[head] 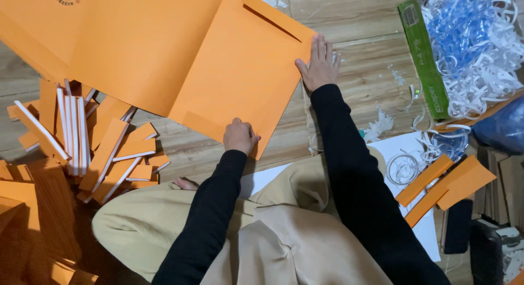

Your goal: Assembling orange cardstock folders by folding edges and applying adhesive strips

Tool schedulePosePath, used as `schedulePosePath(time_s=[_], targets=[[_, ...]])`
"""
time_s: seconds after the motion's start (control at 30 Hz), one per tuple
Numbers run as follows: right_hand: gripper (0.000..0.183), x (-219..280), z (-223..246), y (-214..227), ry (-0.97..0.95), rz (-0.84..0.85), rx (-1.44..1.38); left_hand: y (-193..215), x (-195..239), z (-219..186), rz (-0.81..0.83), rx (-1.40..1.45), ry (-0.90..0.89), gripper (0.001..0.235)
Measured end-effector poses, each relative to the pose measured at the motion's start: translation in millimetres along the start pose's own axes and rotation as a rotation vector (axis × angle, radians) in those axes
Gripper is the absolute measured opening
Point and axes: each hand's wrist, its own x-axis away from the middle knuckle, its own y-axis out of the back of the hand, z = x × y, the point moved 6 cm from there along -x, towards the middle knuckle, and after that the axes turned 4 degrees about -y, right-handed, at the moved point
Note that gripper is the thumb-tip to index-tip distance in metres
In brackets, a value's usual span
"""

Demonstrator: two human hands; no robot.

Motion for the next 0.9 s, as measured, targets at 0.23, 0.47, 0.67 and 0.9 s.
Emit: schedulePosePath(time_s=[0.23, 0.47, 0.67, 0.9], targets=[[0.073, -1, 2, -1, -0.098, -0.069, 0.098, 1, 2, -1, 0.058, 0.028, 0.043, 0.021], [0.071, 2, 1, -9, -0.083, -0.076, 0.039, 4, 4, -1, 0.052, 0.064, 0.044, 0.023], [0.050, 28, 7, -5, 0.064, -0.127, 0.059, -5, -2, 2, 0.040, -0.009, -0.001, 0.025], [0.043, 62, 20, -12, 0.194, -0.178, 0.077, -15, -7, 10, 0.019, 0.015, -0.020, 0.023]])
